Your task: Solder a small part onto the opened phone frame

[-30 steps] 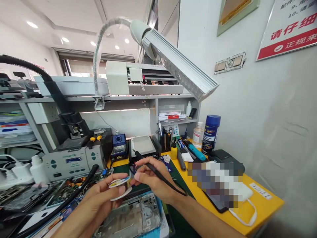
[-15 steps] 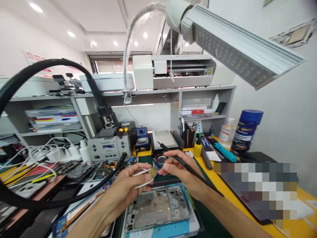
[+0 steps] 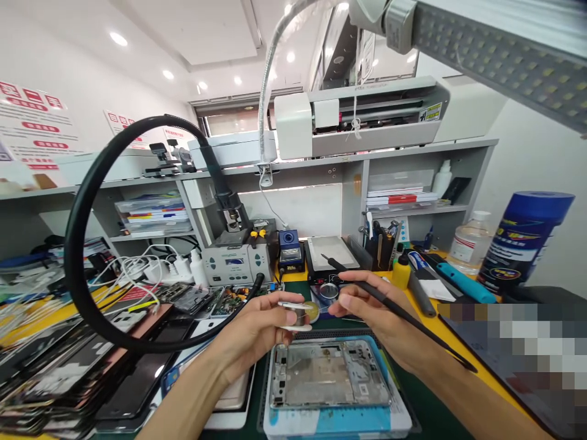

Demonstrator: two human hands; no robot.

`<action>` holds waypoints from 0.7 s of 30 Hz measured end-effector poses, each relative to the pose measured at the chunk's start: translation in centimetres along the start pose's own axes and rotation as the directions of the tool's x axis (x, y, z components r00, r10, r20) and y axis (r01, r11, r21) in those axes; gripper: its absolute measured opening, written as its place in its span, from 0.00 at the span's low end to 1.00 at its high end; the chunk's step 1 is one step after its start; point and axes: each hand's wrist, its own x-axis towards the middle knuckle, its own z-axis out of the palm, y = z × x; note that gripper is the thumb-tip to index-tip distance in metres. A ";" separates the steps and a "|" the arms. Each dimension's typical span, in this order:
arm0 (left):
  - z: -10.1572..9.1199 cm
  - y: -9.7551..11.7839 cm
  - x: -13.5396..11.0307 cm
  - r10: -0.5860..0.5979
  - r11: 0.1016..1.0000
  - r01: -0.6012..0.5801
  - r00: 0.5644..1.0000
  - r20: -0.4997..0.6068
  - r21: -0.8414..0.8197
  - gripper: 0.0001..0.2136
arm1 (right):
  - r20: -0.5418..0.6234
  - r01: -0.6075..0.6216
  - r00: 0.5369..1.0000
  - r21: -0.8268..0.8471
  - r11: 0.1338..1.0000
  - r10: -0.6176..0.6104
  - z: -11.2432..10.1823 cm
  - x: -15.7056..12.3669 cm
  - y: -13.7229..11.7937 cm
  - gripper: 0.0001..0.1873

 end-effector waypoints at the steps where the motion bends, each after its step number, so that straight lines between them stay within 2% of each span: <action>1: -0.1 0.1 0.0 0.001 1.000 -0.001 1.000 -0.006 0.013 0.21 | 0.001 -0.003 1.000 -0.004 1.000 0.003 0.0 0.0 -0.1 0.19; 7: -0.6 0.9 -0.6 0.043 0.998 -0.040 0.998 -0.037 0.057 0.19 | 0.001 -0.017 1.000 -0.003 1.000 0.017 0.1 0.0 -0.3 0.19; 11: -0.6 1.5 -1.1 0.060 0.998 -0.059 0.998 -0.022 0.030 0.21 | -0.018 -0.022 1.000 0.019 1.000 0.023 -0.1 0.2 -0.4 0.19; 16: -1.0 1.0 -1.1 0.081 0.997 -0.081 0.996 -0.038 0.005 0.22 | -0.035 -0.046 0.998 0.045 0.998 0.048 -0.6 0.1 -0.3 0.21; 21: -1.9 0.6 -1.1 0.089 0.996 -0.090 0.992 -0.095 -0.008 0.26 | -0.110 -0.047 0.992 0.102 0.994 0.058 -1.6 0.7 -0.5 0.19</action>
